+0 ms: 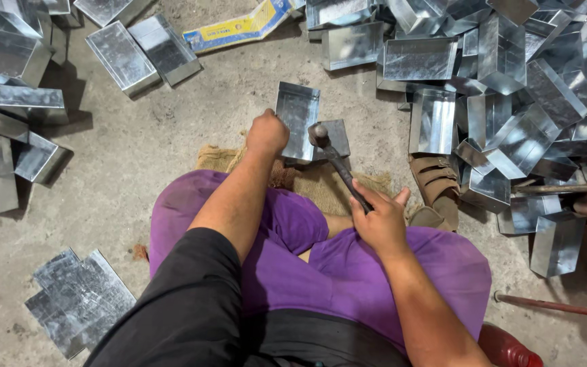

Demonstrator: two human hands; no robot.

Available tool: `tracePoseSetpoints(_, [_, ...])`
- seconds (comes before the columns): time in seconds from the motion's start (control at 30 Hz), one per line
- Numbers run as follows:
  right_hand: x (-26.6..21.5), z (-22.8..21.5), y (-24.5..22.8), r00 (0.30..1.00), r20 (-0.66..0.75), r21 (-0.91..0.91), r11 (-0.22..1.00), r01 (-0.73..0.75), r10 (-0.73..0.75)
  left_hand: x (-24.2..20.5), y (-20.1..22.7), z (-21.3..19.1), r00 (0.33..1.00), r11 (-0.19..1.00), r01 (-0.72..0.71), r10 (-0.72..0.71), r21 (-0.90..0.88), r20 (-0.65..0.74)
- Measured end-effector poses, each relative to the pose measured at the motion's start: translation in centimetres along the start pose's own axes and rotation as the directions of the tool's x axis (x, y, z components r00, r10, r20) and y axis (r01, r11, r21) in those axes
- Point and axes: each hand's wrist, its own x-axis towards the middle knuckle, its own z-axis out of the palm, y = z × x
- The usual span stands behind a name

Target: The person sits cross-legged on the floor and repeatedly hammers small rectangular metal pieces placed on a burlap sack. They pick up each piece, strike it with a hammer, and toss it aside, continuing this process throughout the clip.

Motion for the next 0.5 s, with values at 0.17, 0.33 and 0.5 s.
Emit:
tracePoseSetpoints(0.17, [-0.8, 0.4, 0.6, 0.998, -0.019, 0.068, 0.996, -0.057, 0.059, 0.2, -1.7, 1.2, 1.0, 1.0, -0.013, 0.013, -0.015, -0.004])
tracePoseSetpoints(0.33, [-0.2, 1.0, 2.1, 0.913, 0.178, -0.093, 0.93, -0.356, 0.367, 0.2, -1.2, 0.9, 0.992, 0.994, -0.111, 0.112, 0.015, -0.055])
tracePoseSetpoints(0.5, [-0.2, 0.2, 3.1, 0.843, 0.139, 0.05, 0.846, -0.531, 0.52, -0.7, 0.6, -0.9, 0.915, 0.859, -0.399, 0.348, -0.322, -0.206])
